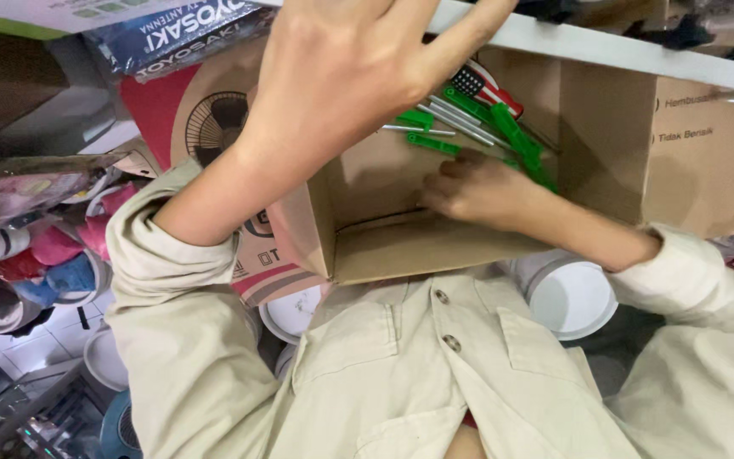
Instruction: The person assembles a television antenna by taking metal rods and plastic components out of a box and fitting them onto a central frame.
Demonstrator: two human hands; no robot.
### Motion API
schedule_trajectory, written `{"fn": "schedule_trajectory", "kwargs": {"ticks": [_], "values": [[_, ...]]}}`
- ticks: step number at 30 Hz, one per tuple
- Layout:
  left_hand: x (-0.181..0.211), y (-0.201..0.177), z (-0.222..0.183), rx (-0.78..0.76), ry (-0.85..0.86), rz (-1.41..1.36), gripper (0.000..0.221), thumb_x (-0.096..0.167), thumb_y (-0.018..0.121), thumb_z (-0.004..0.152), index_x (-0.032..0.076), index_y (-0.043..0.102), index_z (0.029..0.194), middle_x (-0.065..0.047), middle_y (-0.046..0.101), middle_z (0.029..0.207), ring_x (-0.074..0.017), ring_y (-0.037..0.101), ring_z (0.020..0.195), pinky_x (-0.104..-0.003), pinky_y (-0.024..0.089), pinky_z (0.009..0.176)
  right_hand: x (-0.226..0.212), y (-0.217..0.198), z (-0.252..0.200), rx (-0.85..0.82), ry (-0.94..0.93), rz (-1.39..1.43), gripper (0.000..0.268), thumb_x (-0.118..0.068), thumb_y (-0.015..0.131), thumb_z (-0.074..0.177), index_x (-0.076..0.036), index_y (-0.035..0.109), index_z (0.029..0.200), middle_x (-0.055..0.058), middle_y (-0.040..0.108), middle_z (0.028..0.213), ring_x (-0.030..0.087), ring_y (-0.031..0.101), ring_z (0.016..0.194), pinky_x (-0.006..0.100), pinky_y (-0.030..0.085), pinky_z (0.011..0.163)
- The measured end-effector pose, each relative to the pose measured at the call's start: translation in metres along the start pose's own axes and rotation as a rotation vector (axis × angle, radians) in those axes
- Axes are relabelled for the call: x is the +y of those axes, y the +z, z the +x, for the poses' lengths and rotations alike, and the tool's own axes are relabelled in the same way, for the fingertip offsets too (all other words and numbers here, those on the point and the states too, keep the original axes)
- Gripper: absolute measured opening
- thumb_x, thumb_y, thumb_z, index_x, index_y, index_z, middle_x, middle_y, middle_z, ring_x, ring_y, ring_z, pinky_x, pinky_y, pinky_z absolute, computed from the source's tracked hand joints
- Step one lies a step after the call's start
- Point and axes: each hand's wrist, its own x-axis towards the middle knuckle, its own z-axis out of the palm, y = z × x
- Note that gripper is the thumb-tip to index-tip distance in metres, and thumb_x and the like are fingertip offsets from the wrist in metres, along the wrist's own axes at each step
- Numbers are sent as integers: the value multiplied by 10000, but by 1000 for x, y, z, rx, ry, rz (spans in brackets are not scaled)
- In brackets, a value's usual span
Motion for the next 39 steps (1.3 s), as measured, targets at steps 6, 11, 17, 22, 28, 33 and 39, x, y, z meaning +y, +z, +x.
{"fn": "schedule_trajectory", "kwargs": {"ticks": [6,11,17,22,28,33,39], "values": [[5,5,-2,18,-2,41,513,100,621,947,280,606,1427,95,576,978,-60,580,830,-224,470,646,-28,84,70,90,-259,218,382,-206,563,915,-268,694,1268,26,686,1235,246,697,934,423,550,768],[7,8,-1,-11,20,60,559,93,593,938,239,570,1477,88,576,989,-48,590,892,-221,461,674,-17,110,75,136,-276,109,493,-190,529,922,-269,627,1398,43,637,1350,250,657,1165,402,542,972],[5,9,0,-27,20,57,574,94,592,945,220,551,1504,80,564,996,-47,582,882,-231,460,697,-30,105,91,-134,-327,233,397,-223,522,883,-234,637,1262,48,601,1356,268,592,1242,420,491,1020],[4,12,-1,-16,16,100,582,103,589,943,222,533,1510,69,588,1053,-51,576,896,-255,458,733,-34,109,98,-149,-334,287,338,-200,516,912,-160,642,1224,70,633,1246,275,623,1173,419,523,976],[3,14,-2,21,35,128,580,100,583,954,217,532,1520,18,561,1022,-96,551,912,-330,472,794,-27,93,92,-202,-241,265,236,-216,548,922,-135,645,1121,76,657,1131,276,655,1079,418,535,906],[2,14,-6,31,36,58,570,101,583,951,194,575,1514,-13,504,939,-151,534,877,-412,505,908,-2,29,69,-346,70,280,173,-230,575,930,-114,647,1035,82,676,1035,276,681,1000,416,545,847],[7,10,-5,8,-8,29,552,111,593,960,222,595,1501,-28,502,920,-172,545,863,-471,518,989,0,-83,-47,442,567,144,219,-108,758,920,-61,621,1085,137,628,1183,350,667,1026,430,555,858]]}}
